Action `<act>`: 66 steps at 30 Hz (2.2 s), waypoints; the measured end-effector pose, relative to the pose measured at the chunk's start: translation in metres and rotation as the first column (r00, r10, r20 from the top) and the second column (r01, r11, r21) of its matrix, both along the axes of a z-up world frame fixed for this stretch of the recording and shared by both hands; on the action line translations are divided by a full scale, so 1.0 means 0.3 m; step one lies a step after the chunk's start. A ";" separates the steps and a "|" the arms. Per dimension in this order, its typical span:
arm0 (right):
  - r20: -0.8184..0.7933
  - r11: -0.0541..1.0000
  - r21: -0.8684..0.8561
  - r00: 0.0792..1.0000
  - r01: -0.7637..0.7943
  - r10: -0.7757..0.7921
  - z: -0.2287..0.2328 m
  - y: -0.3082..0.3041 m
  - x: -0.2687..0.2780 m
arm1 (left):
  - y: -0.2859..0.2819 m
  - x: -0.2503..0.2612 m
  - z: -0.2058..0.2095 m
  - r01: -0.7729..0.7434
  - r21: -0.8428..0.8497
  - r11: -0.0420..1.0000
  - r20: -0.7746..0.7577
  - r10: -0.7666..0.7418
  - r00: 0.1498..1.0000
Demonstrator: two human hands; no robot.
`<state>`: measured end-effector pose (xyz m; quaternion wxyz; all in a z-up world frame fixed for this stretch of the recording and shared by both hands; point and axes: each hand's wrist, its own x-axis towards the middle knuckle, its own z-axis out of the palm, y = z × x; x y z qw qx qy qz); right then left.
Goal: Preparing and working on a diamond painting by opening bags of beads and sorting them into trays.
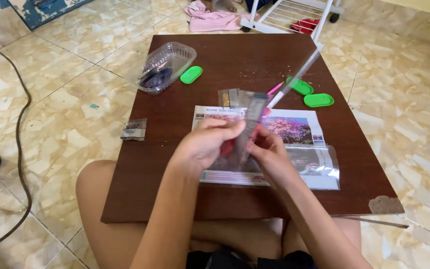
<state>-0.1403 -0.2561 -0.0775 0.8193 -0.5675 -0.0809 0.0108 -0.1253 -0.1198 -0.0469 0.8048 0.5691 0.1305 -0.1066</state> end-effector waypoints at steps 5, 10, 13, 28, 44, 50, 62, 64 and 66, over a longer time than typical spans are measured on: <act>-0.170 0.983 0.074 0.974 0.165 -0.151 -0.003 -0.079 -0.018 | -0.077 -0.022 0.041 0.095 0.110 0.989 0.121 -0.108 0.987; -0.209 0.962 0.139 0.956 0.237 -0.205 0.049 -0.232 0.010 | -0.009 0.118 0.006 -0.119 0.114 0.986 -0.002 0.120 0.993; -0.242 0.970 0.104 0.951 0.222 -0.192 0.040 -0.335 0.007 | 0.035 0.398 -0.271 -0.193 -0.086 0.977 0.055 0.198 0.979; -0.279 0.987 0.034 0.950 0.156 -0.141 0.046 -0.331 -0.002 | 0.205 0.656 -0.202 -0.341 -0.173 0.924 0.081 0.358 0.930; -0.170 0.993 -0.092 0.982 0.069 -0.084 -0.011 -0.189 0.055 | 0.306 -0.001 -0.094 -0.397 -0.226 0.890 -0.191 0.359 0.914; -0.093 0.980 -0.197 0.995 0.027 -0.046 -0.002 -0.204 0.050 | 0.429 -0.039 -0.223 -0.518 -0.160 0.840 -0.009 0.524 0.852; -0.124 0.755 -0.564 0.939 -0.333 0.321 0.089 -0.326 -0.020 | 0.323 -0.153 -0.138 -0.646 0.091 0.758 0.349 0.583 0.734; -0.119 0.758 -0.550 0.931 -0.351 0.345 0.076 -0.344 -0.034 | 0.296 -0.207 -0.091 -0.604 0.128 0.787 0.326 0.541 0.775; -0.154 0.761 -0.511 0.913 -0.400 0.377 0.073 -0.372 -0.056 | 0.266 -0.261 -0.057 -0.551 0.100 0.828 0.415 0.469 0.780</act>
